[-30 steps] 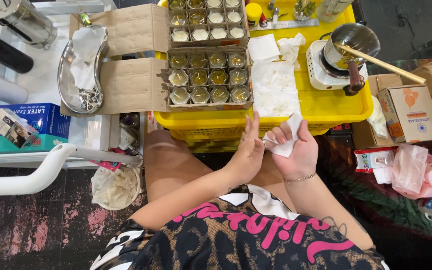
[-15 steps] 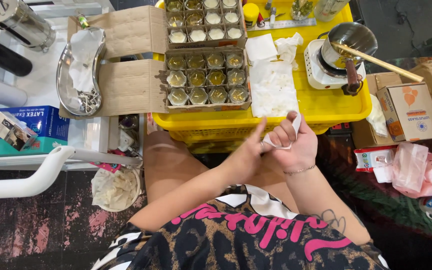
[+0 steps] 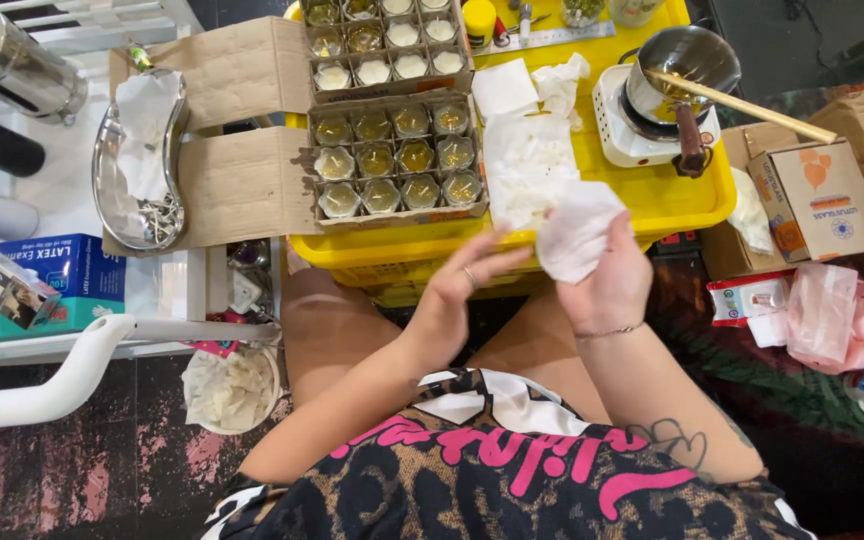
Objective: Cleaning excess wax from the rims and sides of small glass candle jars using a paper towel.
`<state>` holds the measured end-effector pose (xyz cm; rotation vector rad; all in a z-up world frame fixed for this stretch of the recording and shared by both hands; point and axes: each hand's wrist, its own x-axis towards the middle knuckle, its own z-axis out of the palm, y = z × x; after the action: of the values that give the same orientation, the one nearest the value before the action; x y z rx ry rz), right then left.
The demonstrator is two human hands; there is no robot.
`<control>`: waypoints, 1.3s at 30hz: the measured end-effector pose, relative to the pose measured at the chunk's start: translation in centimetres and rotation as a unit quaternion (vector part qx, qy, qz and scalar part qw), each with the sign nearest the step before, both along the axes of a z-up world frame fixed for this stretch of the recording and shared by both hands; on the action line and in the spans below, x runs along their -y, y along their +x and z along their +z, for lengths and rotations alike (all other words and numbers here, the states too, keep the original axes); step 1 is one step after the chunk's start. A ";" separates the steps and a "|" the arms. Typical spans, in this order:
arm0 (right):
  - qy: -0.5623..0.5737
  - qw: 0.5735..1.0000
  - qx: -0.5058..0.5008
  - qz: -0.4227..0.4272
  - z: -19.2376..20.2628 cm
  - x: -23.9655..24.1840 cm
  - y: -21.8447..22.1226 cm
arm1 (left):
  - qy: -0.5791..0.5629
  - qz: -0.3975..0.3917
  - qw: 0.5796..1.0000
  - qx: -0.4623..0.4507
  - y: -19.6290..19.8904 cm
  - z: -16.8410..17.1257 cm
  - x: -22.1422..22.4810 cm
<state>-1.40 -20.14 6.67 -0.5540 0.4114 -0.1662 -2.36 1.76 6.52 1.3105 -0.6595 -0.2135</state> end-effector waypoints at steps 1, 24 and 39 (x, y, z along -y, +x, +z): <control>0.000 1.000 0.000 0.000 0.1 -0.7 -0.1 | 0.000 0.000 1.000 0.000 0.2 0.3 0.1; 0.115 0.980 0.062 0.150 1.4 -1.8 -2.0 | -0.281 -0.314 0.834 -0.357 0.0 -4.2 2.1; 0.045 0.995 -0.020 0.088 0.4 -0.1 -2.2 | 0.220 0.066 0.937 0.262 -0.3 1.8 1.4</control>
<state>-3.57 -20.05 7.06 -0.5031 0.4052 0.0317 -2.66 0.36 8.34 1.8648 -1.0063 0.1159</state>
